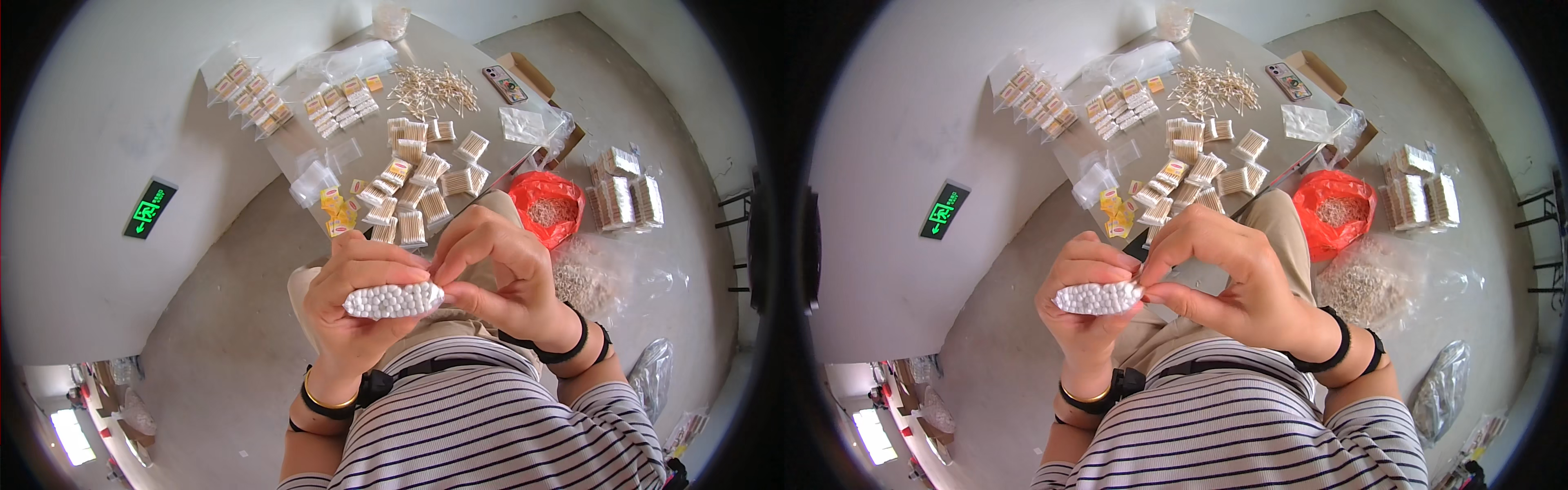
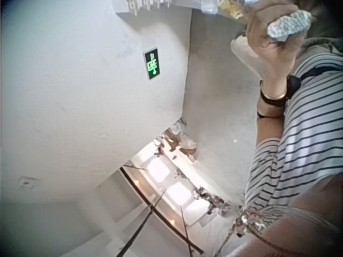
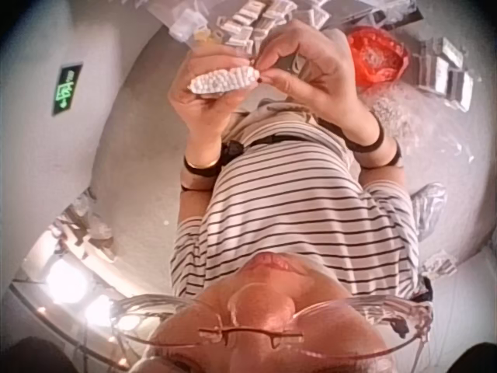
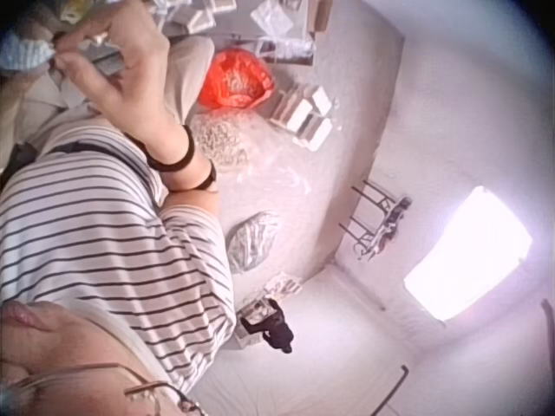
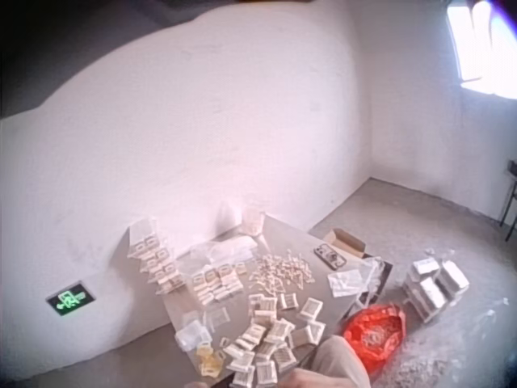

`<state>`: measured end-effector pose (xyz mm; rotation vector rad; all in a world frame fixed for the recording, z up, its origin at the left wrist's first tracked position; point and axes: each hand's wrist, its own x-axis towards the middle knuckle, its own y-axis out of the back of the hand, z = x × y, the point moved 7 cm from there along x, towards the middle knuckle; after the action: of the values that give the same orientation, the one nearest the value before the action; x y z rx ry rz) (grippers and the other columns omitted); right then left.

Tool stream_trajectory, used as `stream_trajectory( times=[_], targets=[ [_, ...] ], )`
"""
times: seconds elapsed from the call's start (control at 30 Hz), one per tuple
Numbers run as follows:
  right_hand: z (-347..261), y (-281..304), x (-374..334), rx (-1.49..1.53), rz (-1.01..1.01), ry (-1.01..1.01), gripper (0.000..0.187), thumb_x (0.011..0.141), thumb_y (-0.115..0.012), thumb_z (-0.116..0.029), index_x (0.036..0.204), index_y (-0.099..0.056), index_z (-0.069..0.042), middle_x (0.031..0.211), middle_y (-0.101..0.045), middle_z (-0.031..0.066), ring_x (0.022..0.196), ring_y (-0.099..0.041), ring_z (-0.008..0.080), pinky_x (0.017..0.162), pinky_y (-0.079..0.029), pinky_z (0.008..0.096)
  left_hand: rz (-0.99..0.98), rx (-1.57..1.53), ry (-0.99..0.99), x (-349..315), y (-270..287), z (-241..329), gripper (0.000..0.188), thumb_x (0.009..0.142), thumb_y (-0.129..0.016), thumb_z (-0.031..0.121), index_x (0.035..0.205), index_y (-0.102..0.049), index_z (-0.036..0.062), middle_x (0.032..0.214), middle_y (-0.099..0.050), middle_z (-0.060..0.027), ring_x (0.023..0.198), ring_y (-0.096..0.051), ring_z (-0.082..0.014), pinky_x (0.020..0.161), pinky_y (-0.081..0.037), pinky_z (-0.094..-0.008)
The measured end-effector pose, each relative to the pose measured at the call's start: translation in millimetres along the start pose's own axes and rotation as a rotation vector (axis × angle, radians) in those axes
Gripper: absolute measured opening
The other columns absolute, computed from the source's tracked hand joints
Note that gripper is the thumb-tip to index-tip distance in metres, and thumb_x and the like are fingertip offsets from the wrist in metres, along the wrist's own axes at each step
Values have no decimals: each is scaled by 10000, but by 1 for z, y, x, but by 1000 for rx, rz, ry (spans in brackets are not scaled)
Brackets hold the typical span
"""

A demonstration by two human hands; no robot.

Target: The person repeatedly packs cotton swabs into small clear plastic bags, inserts a yellow label, and seals each package by hand. Finished packs are placed on the table among other completed units.

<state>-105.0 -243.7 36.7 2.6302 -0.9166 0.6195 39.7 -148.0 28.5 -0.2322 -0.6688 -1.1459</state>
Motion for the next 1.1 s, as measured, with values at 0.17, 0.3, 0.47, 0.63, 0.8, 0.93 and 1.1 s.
stream_trajectory(
  times=[0.17,0.3,0.47,0.63,0.8,0.93,1.1],
  targets=[
    [-8,1,4,-95,-96,65,190,826,-832,-68,979,-721,-57,962,-686,73,924,-661,253,826,-517,363,19,-73,55,3,-2,0,300,708,-925,279,941,-791,146,916,-743,-3,833,-625,-133,749,-433,-291],
    [-10,0,2,-122,-89,92,201,817,-835,-64,984,-723,-56,951,-681,71,913,-659,251,800,-511,359,-13,105,-71,6,4,6,293,692,-926,281,921,-793,156,902,-741,31,802,-645,-116,780,-414,-310],
    [-11,0,-1,-132,-32,171,210,801,-838,-44,981,-729,-55,946,-686,72,880,-663,249,767,-515,352,28,208,-187,8,4,14,301,694,-925,275,929,-768,172,874,-739,56,759,-649,-97,834,-394,-340],
    [-9,2,-1,-163,26,190,217,780,-837,1,966,-734,-45,956,-704,85,863,-673,241,739,-528,342,100,374,-307,5,2,21,323,693,-924,258,947,-739,184,913,-743,60,775,-655,-96,820,-418,-334],
    [-7,-1,-6,-227,33,270,235,808,-781,31,1015,-683,-23,992,-702,108,879,-666,250,772,-530,349,65,493,-317,3,1,24,463,643,-960,368,942,-685,147,894,-713,21,791,-640,-141,848,-447,-383],
    [-9,-3,-7,-310,107,320,350,722,-845,13,1030,-693,-53,976,-695,83,856,-679,245,727,-521,353,68,407,-273,3,-2,20,349,693,-923,235,976,-742,138,945,-749,20,803,-662,-128,850,-451,-351],
    [-9,-2,-9,-333,111,380,372,687,-842,31,1016,-690,-57,958,-691,81,836,-672,246,721,-513,357,-2,303,-191,5,-7,17,274,749,-877,185,991,-766,122,982,-783,0,875,-714,-137,870,-446,-352]
  ],
)
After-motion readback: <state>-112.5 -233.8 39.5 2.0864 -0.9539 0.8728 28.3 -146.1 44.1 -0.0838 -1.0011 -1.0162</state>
